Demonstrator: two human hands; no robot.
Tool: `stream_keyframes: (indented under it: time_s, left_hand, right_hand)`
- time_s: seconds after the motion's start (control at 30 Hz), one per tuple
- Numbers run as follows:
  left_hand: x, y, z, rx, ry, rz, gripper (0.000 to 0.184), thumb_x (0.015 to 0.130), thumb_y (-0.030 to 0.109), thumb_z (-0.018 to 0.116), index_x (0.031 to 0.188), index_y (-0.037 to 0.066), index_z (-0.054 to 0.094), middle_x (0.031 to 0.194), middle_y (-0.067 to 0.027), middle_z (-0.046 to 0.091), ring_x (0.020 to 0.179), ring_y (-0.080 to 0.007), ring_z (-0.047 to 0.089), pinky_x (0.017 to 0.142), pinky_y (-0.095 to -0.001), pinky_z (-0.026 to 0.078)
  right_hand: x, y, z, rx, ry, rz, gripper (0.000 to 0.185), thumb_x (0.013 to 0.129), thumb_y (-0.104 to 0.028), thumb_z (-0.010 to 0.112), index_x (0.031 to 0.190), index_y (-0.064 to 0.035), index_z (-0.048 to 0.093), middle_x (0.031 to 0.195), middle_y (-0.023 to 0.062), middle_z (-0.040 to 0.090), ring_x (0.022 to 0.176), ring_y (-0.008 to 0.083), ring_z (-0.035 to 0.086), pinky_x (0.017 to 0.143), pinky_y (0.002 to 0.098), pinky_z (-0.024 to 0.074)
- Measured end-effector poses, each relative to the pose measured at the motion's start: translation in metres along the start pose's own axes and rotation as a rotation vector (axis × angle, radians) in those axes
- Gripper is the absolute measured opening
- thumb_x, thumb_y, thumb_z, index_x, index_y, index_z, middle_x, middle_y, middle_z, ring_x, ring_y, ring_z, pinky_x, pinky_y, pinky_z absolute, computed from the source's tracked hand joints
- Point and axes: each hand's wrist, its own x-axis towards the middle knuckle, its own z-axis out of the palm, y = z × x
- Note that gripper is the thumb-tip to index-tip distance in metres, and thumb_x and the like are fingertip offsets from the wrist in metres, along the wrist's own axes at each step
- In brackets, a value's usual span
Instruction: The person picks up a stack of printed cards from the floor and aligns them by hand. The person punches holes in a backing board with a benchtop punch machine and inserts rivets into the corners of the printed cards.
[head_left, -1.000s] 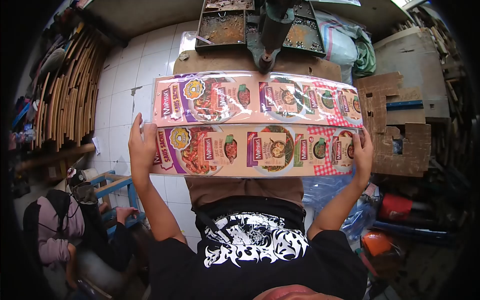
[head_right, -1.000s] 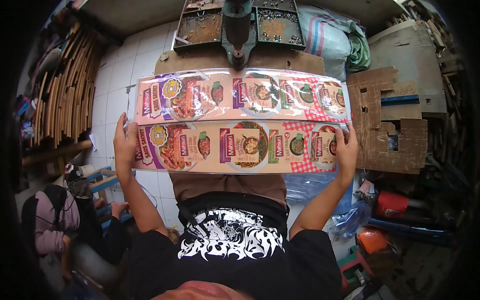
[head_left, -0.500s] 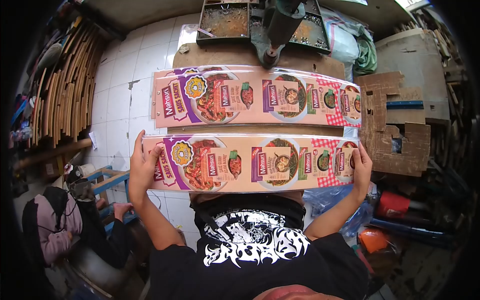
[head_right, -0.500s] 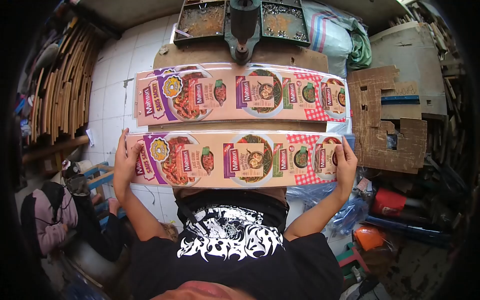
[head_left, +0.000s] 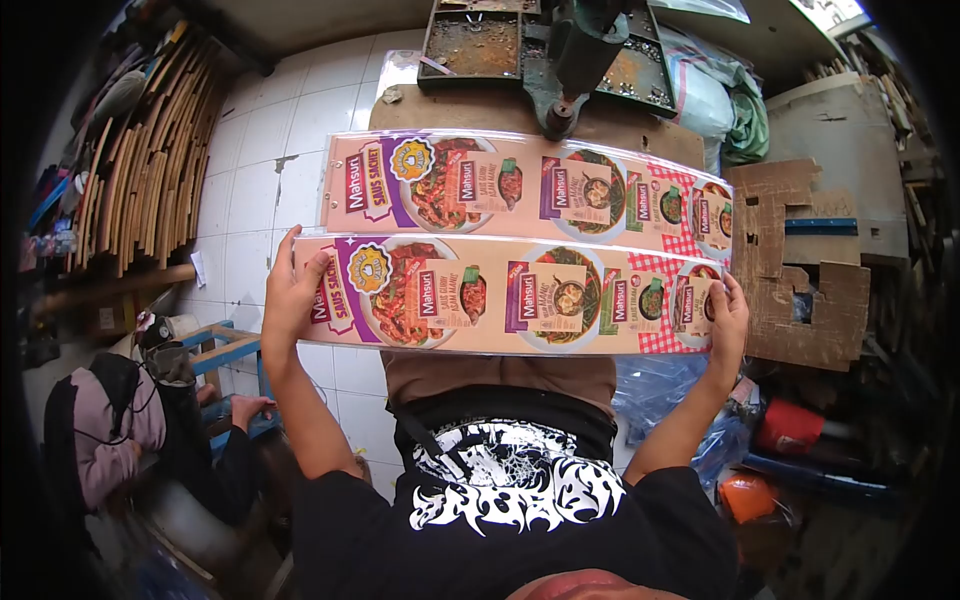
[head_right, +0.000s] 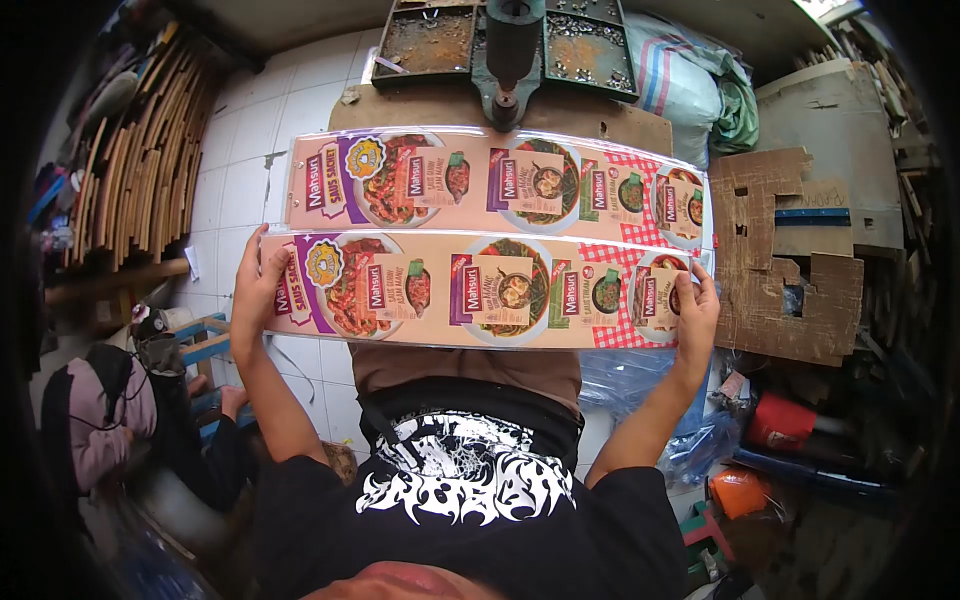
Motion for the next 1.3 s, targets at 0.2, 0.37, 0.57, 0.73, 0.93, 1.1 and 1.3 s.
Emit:
stream_keyframes:
  time_s: [0.2,0.37,0.57,0.73,0.93,1.1,1.3]
  left_hand:
    - [0.019,0.001,-0.005,0.397,0.069,0.090,0.071,0.085,0.034,0.070,0.137,-0.006,0.043,0.114,-0.0258,0.063,0.094,-0.0268,0.068,0.081,-0.0331,0.054]
    - [0.034,0.027,0.001,0.340,-0.062,0.026,0.067,0.087,0.024,0.069,0.138,-0.009,0.042,0.119,-0.0247,0.062,0.099,-0.0244,0.066,0.085,-0.0308,0.052]
    - [0.038,0.023,0.004,0.222,-0.097,0.043,0.062,0.088,0.018,0.069,0.136,-0.010,0.043,0.114,-0.0234,0.064,0.097,-0.0201,0.065,0.082,-0.0283,0.053]
    - [0.040,0.017,0.005,0.165,-0.107,0.093,0.060,0.088,0.016,0.068,0.136,-0.011,0.043,0.114,-0.0224,0.064,0.097,-0.0200,0.065,0.083,-0.0289,0.052]
    - [0.035,0.022,0.006,0.306,-0.079,0.086,0.065,0.086,0.027,0.070,0.135,-0.008,0.046,0.120,-0.0267,0.061,0.111,-0.0325,0.061,0.096,-0.0401,0.047]
    - [-0.019,0.116,0.014,0.957,0.000,0.578,0.069,0.084,0.032,0.070,0.141,0.006,0.042,0.141,-0.0231,0.043,0.135,-0.0366,0.037,0.113,-0.0526,0.023]
    - [-0.050,0.200,0.031,1.047,-0.699,1.024,0.059,0.080,0.030,0.070,0.131,0.008,0.050,0.127,-0.0160,0.053,0.124,-0.0312,0.049,0.109,-0.0479,0.031]
  right_hand:
    - [0.018,-0.014,-0.006,-0.315,-0.005,-0.191,0.077,0.094,-0.026,0.062,0.148,0.0065,0.018,0.145,0.0273,0.036,0.126,0.0298,0.047,0.100,0.0360,0.0431]
    - [0.029,-0.041,0.013,-0.230,-0.070,-0.165,0.075,0.094,-0.027,0.062,0.146,0.0098,0.023,0.142,0.0276,0.041,0.126,0.0264,0.049,0.100,0.0312,0.0425]
    - [0.019,-0.048,0.031,-0.289,-0.055,-0.111,0.070,0.094,-0.028,0.062,0.142,0.0124,0.031,0.118,0.0207,0.060,0.097,0.0162,0.061,0.082,0.0276,0.0493]
    - [0.019,-0.056,0.028,-0.237,-0.079,-0.120,0.067,0.094,-0.025,0.062,0.141,0.0127,0.033,0.118,0.0191,0.061,0.097,0.0145,0.060,0.081,0.0258,0.0489]
    - [0.012,-0.098,0.038,-0.779,-0.135,-0.142,0.065,0.091,-0.031,0.064,0.141,0.0036,0.040,0.121,0.0279,0.059,0.106,0.0313,0.064,0.087,0.0371,0.0490]
    - [0.016,-0.117,0.063,-0.959,-0.049,-0.541,0.055,0.089,-0.031,0.064,0.133,0.0008,0.050,0.115,0.0243,0.062,0.108,0.0380,0.060,0.091,0.0441,0.0462]
    - [0.019,-0.144,0.116,-0.962,-0.324,-0.820,0.044,0.089,-0.027,0.065,0.126,-0.0056,0.057,0.111,0.0182,0.065,0.103,0.0335,0.062,0.085,0.0413,0.0483]
